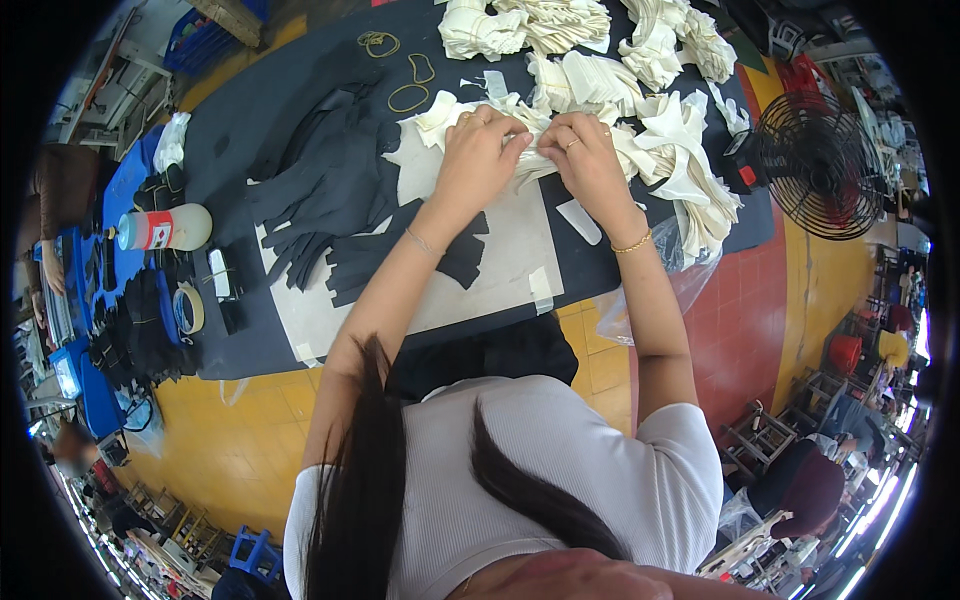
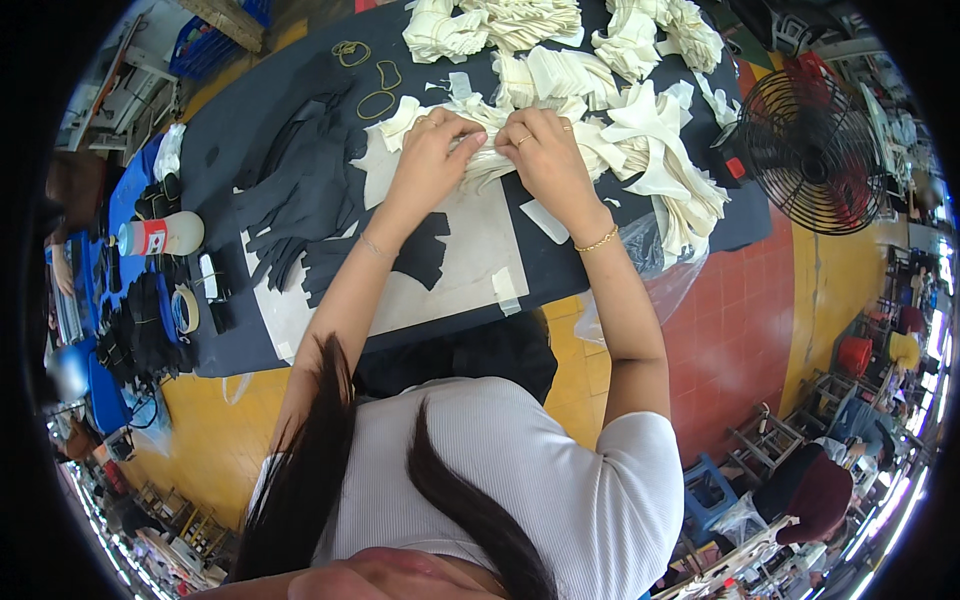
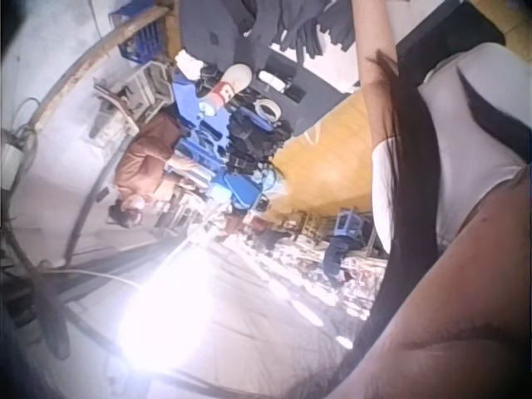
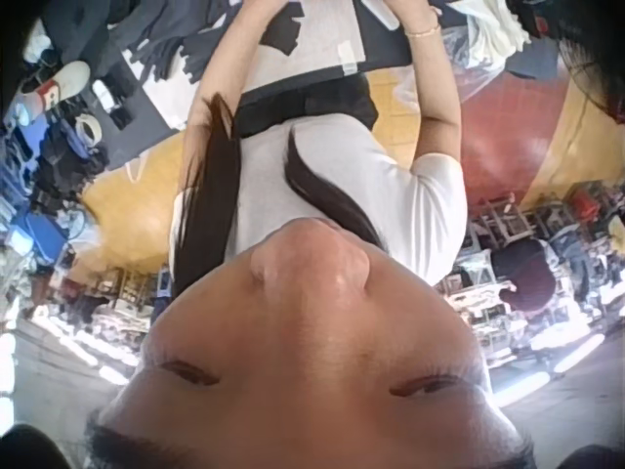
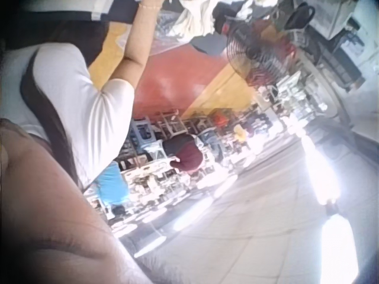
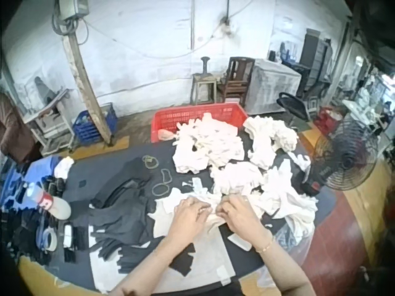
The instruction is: The person assembles gloves by hand at a workbench. They place white foam inserts into black glove shells, then fold and stack the finished gloves. The person also handles white gloves and foam pieces, organizing them on the table.
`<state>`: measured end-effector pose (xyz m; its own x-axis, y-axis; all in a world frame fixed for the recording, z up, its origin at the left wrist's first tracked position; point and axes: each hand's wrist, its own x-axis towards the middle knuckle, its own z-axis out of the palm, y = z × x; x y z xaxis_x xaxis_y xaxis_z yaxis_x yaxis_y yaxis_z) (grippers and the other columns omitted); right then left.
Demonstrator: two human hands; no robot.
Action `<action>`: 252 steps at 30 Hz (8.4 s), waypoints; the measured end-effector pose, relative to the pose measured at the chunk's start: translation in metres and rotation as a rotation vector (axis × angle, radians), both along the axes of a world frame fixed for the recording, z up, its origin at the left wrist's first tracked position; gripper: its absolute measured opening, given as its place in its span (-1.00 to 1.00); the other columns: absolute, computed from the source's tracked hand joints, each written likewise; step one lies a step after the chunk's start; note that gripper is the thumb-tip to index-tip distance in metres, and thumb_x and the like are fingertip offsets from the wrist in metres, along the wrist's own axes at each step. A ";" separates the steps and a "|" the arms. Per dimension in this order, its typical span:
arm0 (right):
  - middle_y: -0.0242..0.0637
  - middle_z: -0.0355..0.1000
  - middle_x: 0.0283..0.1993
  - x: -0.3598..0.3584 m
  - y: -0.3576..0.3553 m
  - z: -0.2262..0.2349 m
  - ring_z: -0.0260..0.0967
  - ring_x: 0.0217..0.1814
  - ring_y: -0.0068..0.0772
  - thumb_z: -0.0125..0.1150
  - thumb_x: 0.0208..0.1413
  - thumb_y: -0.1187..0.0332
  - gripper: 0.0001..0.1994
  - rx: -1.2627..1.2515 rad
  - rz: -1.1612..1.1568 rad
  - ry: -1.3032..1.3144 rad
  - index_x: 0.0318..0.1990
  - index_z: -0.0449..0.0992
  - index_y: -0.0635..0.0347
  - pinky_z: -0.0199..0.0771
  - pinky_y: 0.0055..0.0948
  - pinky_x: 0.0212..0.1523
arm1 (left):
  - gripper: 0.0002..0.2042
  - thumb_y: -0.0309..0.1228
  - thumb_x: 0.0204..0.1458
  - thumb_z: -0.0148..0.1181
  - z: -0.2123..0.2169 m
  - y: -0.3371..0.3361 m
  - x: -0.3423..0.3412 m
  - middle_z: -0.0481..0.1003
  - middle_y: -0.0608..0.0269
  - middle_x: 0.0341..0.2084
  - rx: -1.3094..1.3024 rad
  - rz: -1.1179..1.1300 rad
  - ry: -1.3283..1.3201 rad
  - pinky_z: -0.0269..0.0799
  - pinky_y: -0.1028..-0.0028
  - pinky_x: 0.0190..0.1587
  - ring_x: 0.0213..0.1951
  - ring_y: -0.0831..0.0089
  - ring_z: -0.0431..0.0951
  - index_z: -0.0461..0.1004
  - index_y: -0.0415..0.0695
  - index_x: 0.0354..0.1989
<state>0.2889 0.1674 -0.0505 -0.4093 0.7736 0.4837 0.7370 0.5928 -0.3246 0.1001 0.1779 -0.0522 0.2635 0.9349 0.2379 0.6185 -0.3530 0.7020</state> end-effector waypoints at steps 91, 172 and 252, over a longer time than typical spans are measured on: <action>-0.29 0.46 -0.55 0.028 -0.113 0.054 0.33 -0.71 -0.59 0.21 0.24 0.42 -0.89 -1.056 -0.116 1.111 -0.22 0.49 0.28 0.30 -0.64 -0.72 | -0.84 -0.53 0.09 0.26 0.081 -0.171 -0.076 0.53 0.18 -0.35 -0.294 -0.178 -0.266 0.44 0.43 -0.29 -0.39 0.28 0.53 0.64 -0.15 -0.16; -0.26 0.50 -0.49 -0.087 -0.084 0.040 0.42 -0.50 -0.50 0.39 0.04 0.37 -0.80 -1.272 0.133 0.029 -0.25 0.54 0.27 0.35 -0.49 -0.44 | -0.37 -0.12 -0.10 0.40 -0.013 -0.255 -0.123 0.49 0.10 0.01 0.070 0.242 0.469 0.37 0.15 0.00 -0.03 0.13 0.45 0.46 -0.17 0.16; -0.32 0.07 0.48 -0.055 -0.168 -0.010 0.11 0.25 -0.12 -0.22 0.15 -0.36 -0.25 -0.320 -0.111 -0.357 0.34 0.36 -0.14 -0.04 -0.11 0.18 | -0.56 -0.21 0.18 0.12 -0.049 -0.233 -0.051 0.26 -0.02 0.16 0.317 0.034 0.540 0.20 -0.16 0.21 0.23 -0.07 0.23 0.34 0.21 0.26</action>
